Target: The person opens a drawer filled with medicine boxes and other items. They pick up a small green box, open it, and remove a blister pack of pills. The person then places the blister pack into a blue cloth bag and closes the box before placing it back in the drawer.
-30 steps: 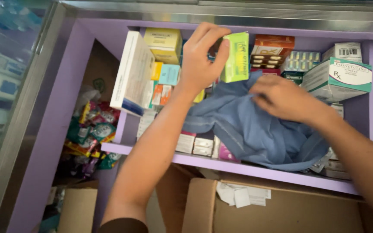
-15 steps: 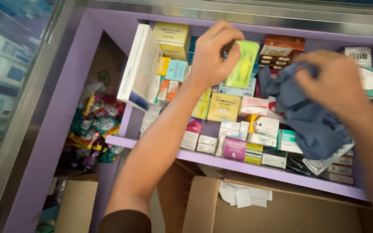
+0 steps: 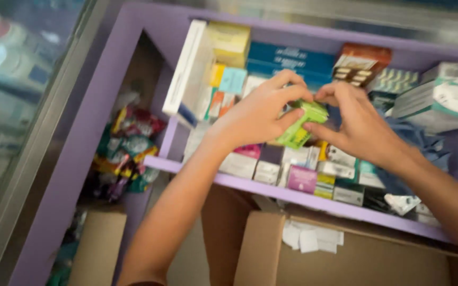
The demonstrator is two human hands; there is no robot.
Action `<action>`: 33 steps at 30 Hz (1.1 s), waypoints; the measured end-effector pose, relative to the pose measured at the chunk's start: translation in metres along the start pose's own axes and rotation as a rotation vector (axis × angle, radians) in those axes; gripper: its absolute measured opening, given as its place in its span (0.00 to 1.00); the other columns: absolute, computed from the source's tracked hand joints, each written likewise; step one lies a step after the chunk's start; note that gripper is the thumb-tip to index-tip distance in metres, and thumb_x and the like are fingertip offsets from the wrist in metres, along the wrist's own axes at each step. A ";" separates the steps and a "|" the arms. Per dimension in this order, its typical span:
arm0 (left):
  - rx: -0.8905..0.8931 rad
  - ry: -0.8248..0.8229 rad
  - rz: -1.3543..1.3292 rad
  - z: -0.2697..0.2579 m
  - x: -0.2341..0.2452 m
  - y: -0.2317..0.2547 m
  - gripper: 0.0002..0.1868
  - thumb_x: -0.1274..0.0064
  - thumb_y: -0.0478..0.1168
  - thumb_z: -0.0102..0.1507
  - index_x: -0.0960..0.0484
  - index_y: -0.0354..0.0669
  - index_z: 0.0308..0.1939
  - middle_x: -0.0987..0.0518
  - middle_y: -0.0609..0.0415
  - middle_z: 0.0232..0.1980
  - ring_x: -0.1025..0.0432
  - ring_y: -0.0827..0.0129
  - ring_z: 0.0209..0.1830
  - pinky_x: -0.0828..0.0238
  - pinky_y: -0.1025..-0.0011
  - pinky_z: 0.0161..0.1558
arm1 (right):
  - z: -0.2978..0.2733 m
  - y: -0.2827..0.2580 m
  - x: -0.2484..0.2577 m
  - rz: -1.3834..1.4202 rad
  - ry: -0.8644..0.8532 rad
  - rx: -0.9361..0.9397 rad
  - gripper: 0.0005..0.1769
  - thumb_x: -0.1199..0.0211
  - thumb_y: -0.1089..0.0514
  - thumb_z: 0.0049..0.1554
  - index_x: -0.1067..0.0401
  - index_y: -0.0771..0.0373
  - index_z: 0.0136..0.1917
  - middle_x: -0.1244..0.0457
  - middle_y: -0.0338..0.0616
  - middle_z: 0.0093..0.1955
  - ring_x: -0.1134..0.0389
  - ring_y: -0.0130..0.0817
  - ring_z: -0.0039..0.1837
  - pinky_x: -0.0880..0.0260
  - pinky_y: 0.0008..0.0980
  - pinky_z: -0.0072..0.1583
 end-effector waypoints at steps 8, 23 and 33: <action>0.107 -0.025 -0.024 -0.053 -0.007 -0.020 0.14 0.42 0.34 0.63 0.21 0.42 0.53 0.25 0.49 0.52 0.26 0.52 0.54 0.28 0.63 0.55 | 0.006 -0.028 -0.057 0.020 -0.175 0.154 0.24 0.27 0.48 0.49 0.38 0.63 0.45 0.37 0.51 0.42 0.33 0.53 0.47 0.33 0.48 0.51; 0.286 -0.103 -0.184 -0.059 -0.023 -0.034 0.16 0.41 0.34 0.58 0.26 0.40 0.48 0.26 0.48 0.50 0.25 0.57 0.51 0.24 0.66 0.49 | 0.002 -0.036 -0.064 0.103 -0.365 0.233 0.23 0.31 0.50 0.53 0.35 0.62 0.54 0.35 0.52 0.45 0.31 0.53 0.48 0.31 0.48 0.47; 0.237 -0.264 0.266 -0.063 -0.042 -0.056 0.10 0.37 0.42 0.52 0.21 0.42 0.28 0.21 0.48 0.37 0.27 0.48 0.49 0.32 0.54 0.51 | -0.013 -0.045 -0.090 -0.001 -0.336 0.344 0.19 0.32 0.51 0.52 0.35 0.62 0.49 0.35 0.54 0.44 0.32 0.55 0.51 0.31 0.50 0.52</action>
Point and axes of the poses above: each hand's wrist, its own z-axis towards the middle knuckle, its own x-axis out of the back of the hand, y = z × x, the point moved 9 cm from there along z, towards the middle knuckle
